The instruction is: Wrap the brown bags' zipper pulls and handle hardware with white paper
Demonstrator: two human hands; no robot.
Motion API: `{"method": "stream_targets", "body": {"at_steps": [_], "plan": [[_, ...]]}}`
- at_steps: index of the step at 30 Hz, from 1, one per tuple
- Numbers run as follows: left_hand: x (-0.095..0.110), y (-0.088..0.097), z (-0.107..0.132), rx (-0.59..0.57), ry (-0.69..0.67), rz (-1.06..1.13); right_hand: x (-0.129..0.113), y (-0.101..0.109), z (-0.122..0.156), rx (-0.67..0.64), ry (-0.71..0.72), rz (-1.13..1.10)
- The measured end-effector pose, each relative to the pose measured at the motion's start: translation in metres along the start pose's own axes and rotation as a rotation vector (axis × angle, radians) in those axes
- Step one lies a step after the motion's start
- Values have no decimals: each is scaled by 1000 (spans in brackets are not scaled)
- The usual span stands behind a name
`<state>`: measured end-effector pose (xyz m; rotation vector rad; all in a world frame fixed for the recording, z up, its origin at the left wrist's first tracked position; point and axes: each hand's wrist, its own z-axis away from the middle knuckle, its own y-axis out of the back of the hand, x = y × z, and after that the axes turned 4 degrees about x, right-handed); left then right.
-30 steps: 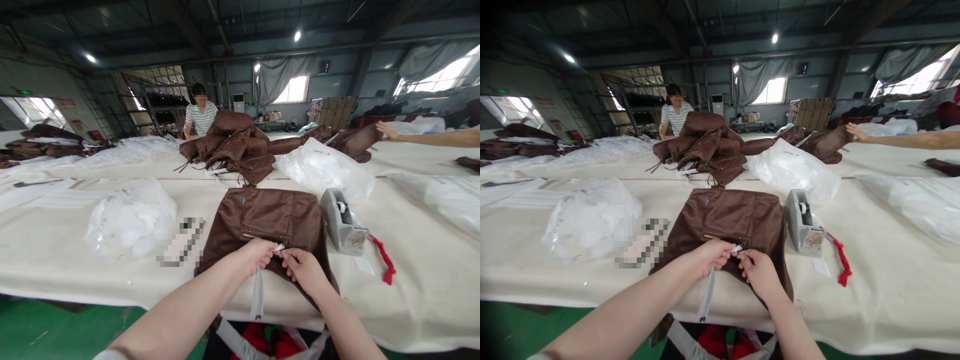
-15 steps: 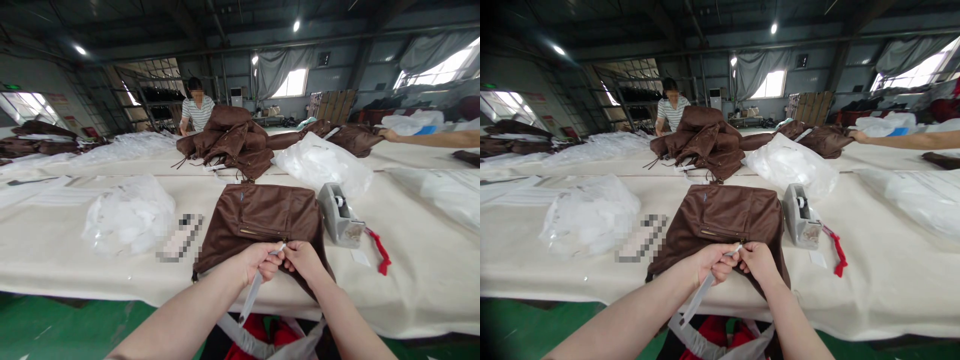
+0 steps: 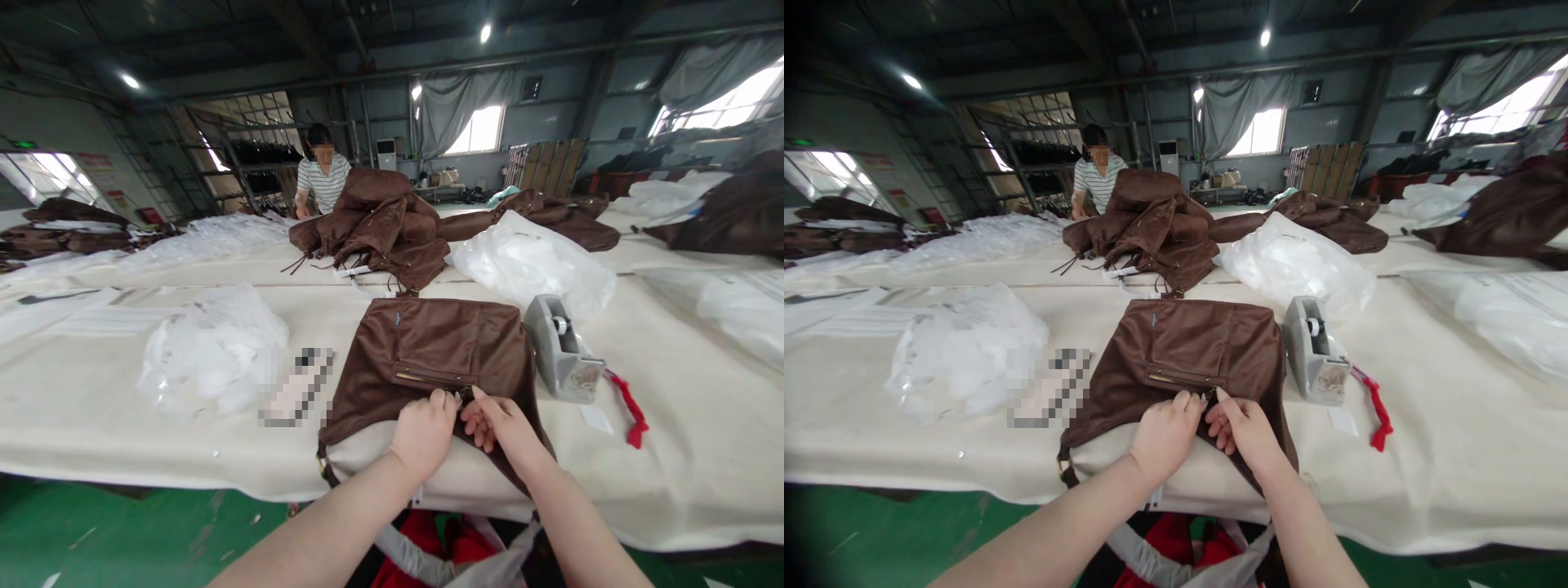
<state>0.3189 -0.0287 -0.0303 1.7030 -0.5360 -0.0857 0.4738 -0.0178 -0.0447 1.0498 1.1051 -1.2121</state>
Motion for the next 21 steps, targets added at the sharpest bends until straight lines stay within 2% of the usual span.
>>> {"method": "stream_targets", "body": {"at_steps": [6,11,13,18,21], "plan": [[5,-3,-1,-54,23,8,5,-4,-3,-11,42,118],[8,-9,3,-19,6,-31,5,-3,2,24,68,25],[9,-10,6,14,45,5,4,-2,3,15,80,8],[9,-5,4,23,241,258,6,-1,1,-12,101,24],[9,-3,-5,17,424,692,7,-3,0,-7,93,34]]}}
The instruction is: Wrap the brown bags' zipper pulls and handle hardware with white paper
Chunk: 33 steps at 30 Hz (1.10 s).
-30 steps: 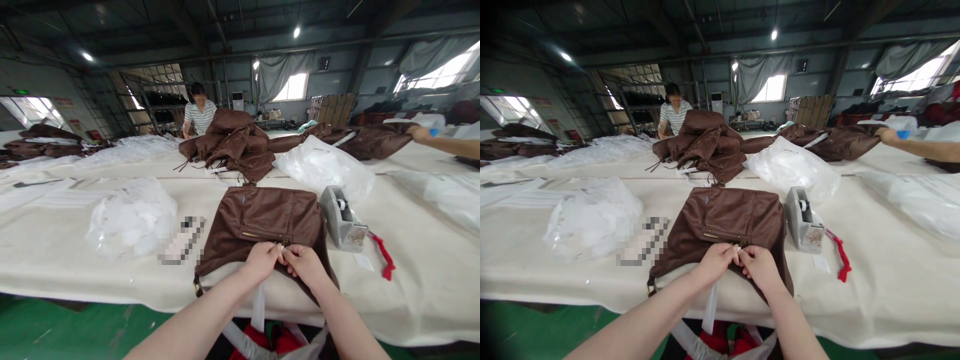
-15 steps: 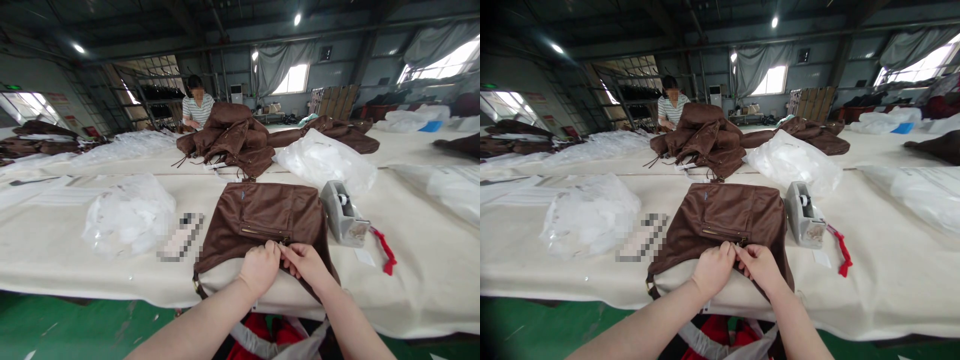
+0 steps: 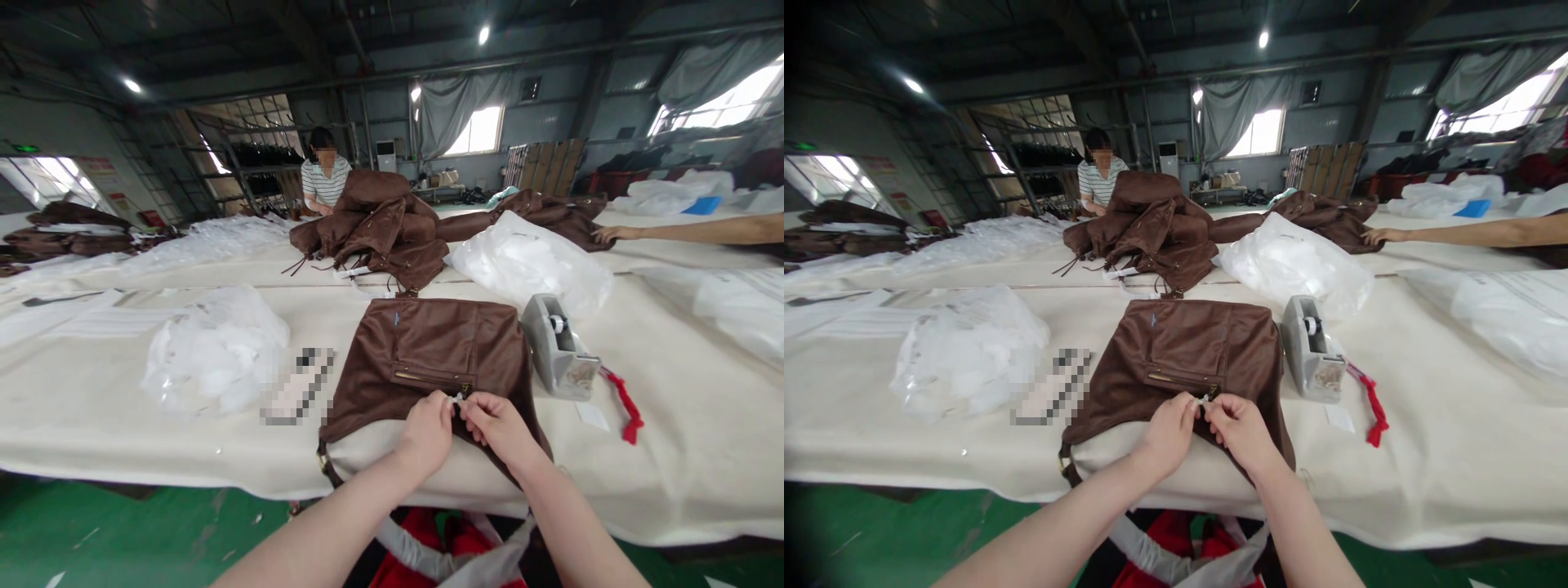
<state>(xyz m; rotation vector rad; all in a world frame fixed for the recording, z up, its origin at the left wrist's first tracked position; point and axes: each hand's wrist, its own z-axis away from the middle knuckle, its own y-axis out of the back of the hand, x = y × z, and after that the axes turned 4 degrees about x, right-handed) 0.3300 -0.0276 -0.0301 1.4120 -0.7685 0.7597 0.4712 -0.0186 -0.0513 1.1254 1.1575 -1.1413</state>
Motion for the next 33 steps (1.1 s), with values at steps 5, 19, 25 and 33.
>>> {"method": "stream_targets", "body": {"at_steps": [5,19,25,33], "plan": [[5,-6,-8,-106,303,455,-2,-2,1,13,4,16],[-7,15,-1,-783,667,1509,5,-2,-7,24,-31,59],[-9,8,1,-793,599,1568,-3,-2,-5,-41,-61,9],[8,13,19,-865,542,856,-19,9,3,-86,-111,-277]]}}
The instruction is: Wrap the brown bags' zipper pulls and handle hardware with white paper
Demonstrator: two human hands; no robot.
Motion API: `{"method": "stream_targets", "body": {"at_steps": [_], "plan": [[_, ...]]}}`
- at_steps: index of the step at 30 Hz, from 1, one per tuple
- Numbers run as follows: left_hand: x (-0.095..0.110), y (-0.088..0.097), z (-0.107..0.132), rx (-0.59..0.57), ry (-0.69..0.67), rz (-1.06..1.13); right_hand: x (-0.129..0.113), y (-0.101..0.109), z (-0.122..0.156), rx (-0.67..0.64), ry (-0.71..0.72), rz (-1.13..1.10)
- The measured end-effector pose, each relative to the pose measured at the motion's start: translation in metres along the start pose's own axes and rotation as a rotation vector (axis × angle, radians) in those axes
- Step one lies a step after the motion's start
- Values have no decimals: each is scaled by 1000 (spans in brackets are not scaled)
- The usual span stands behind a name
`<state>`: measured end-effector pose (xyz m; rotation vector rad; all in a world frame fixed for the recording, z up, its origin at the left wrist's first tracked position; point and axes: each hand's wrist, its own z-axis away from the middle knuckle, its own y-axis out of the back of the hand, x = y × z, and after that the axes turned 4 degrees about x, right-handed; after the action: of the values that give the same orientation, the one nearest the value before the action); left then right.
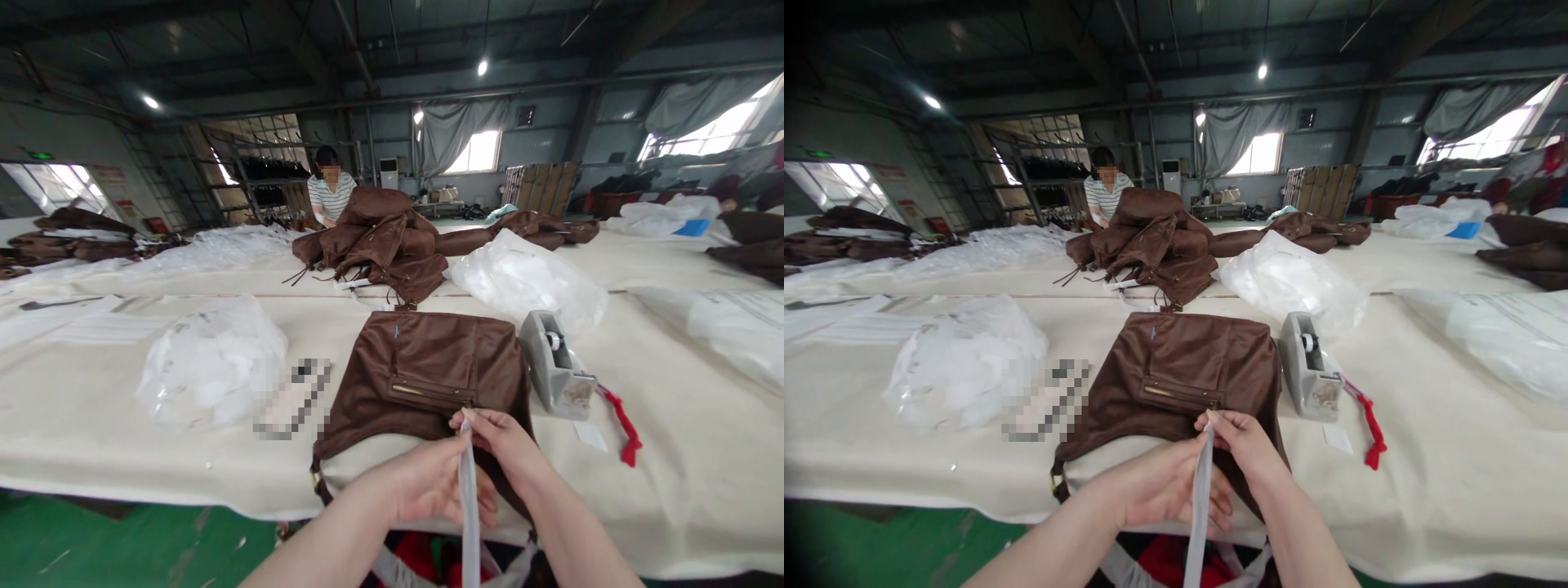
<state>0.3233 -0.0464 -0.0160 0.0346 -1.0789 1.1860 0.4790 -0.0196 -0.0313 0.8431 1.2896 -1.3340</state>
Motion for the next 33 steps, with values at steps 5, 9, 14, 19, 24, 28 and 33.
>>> {"method": "stream_targets", "body": {"at_steps": [5,9,14,19,24,28,33], "plan": [[40,36,58,245,-309,-242,9,0,-11,85,-43,-16],[79,99,80,665,-648,-299,12,-4,-12,107,7,68],[84,166,64,1059,-802,-464,-10,21,11,211,84,301],[66,180,41,968,-794,-474,-27,70,27,705,195,935],[68,184,36,1156,-769,-643,-21,72,11,529,78,1134],[68,186,39,1185,-748,-670,-24,60,-4,513,-49,993],[67,186,41,1198,-741,-685,-28,49,-6,344,-235,315]]}}
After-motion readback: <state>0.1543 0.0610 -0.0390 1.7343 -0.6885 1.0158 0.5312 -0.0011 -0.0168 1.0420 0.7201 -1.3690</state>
